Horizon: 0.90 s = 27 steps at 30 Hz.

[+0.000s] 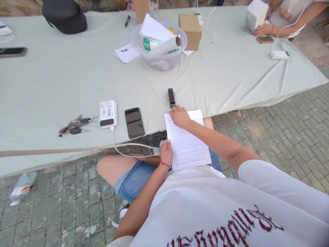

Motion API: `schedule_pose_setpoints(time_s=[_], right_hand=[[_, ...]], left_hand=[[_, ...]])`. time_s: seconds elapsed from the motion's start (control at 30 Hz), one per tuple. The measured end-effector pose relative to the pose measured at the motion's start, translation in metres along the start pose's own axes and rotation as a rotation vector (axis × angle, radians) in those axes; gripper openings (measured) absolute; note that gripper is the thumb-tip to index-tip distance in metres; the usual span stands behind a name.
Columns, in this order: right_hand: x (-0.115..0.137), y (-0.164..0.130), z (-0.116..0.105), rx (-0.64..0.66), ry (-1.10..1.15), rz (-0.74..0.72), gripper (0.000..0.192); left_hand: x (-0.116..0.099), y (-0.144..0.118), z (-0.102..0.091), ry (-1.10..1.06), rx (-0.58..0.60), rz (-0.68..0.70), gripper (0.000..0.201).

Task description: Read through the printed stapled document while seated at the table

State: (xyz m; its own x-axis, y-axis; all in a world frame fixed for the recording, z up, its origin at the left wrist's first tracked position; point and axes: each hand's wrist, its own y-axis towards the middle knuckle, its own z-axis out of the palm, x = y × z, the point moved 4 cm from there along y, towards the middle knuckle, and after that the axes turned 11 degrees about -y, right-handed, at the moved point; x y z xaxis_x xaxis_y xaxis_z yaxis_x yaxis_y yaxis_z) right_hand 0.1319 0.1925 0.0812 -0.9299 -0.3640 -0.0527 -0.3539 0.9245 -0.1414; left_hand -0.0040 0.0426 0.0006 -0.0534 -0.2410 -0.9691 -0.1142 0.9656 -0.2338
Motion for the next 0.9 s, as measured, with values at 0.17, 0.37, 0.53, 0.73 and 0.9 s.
schedule_pose_setpoints(time_s=[0.17, 0.37, 0.53, 0.73, 0.9], right_hand=[[-0.022, 0.009, 0.007, 0.013, 0.123, 0.058, 0.036], [-0.039, 0.016, 0.019, -0.008, 0.312, 0.012, 0.029], [-0.042, 0.02, 0.024, -0.021, 0.353, 0.028, 0.027], [-0.041, 0.024, 0.022, 0.018, 0.353, 0.055, 0.026], [-0.041, 0.027, 0.022, 0.045, 0.357, 0.069, 0.026]], left_hand=[[-0.004, 0.0, -0.001, 0.046, 0.019, -0.006, 0.035], [-0.004, 0.0, -0.001, 0.014, 0.034, -0.026, 0.038], [-0.007, 0.002, -0.001, 0.036, 0.024, -0.052, 0.038], [-0.008, 0.004, -0.005, 0.068, 0.032, -0.052, 0.041], [-0.001, -0.01, -0.007, -0.017, 0.11, -0.093, 0.046]])
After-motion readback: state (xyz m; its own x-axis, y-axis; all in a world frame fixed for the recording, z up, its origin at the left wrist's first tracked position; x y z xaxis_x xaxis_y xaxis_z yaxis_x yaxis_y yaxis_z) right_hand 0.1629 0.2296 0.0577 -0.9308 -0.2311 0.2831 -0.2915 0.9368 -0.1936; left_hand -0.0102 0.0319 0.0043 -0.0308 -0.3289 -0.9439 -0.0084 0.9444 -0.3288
